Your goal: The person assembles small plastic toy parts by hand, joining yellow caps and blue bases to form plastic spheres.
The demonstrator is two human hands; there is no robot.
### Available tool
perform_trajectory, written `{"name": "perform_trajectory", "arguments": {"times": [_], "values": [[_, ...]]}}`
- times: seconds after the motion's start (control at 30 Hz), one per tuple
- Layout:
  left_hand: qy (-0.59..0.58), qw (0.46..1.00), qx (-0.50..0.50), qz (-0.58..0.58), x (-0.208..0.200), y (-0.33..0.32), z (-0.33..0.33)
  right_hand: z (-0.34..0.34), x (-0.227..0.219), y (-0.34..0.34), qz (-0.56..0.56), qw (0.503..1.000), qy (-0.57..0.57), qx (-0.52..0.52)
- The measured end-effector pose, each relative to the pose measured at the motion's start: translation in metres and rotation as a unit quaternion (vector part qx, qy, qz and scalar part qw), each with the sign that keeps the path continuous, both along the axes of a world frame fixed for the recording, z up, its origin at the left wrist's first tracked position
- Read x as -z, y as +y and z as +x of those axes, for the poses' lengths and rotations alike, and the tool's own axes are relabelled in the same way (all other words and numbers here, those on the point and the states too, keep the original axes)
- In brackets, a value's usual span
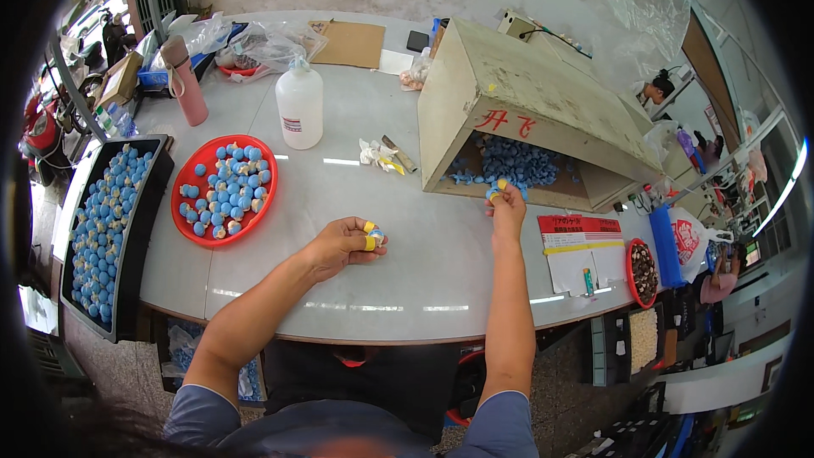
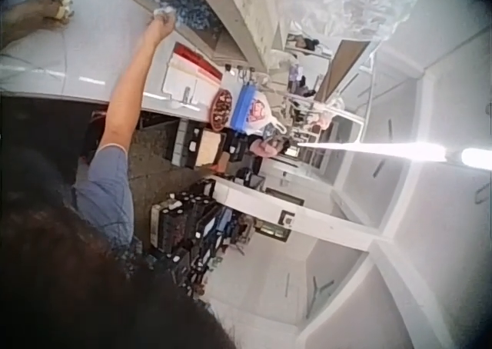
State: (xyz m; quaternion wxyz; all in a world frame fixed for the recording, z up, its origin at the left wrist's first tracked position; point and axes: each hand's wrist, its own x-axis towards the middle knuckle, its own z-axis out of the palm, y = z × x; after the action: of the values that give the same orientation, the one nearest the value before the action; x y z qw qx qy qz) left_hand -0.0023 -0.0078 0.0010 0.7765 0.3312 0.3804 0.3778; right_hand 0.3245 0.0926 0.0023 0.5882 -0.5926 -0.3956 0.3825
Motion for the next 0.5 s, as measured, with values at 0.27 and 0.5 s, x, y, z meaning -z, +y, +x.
{"name": "perform_trajectory", "arguments": {"times": [0.27, 0.5], "values": [[-0.003, 1.000, -0.005, 0.002, -0.001, 0.001, 0.002, 0.006, 0.011, -0.010, -0.094, 0.990, -0.066, -0.076], [0.003, 1.000, 0.004, 0.008, -0.004, -0.002, 0.007, 0.039, 0.032, -0.018, -0.032, 0.914, -0.402, 0.041]]}}
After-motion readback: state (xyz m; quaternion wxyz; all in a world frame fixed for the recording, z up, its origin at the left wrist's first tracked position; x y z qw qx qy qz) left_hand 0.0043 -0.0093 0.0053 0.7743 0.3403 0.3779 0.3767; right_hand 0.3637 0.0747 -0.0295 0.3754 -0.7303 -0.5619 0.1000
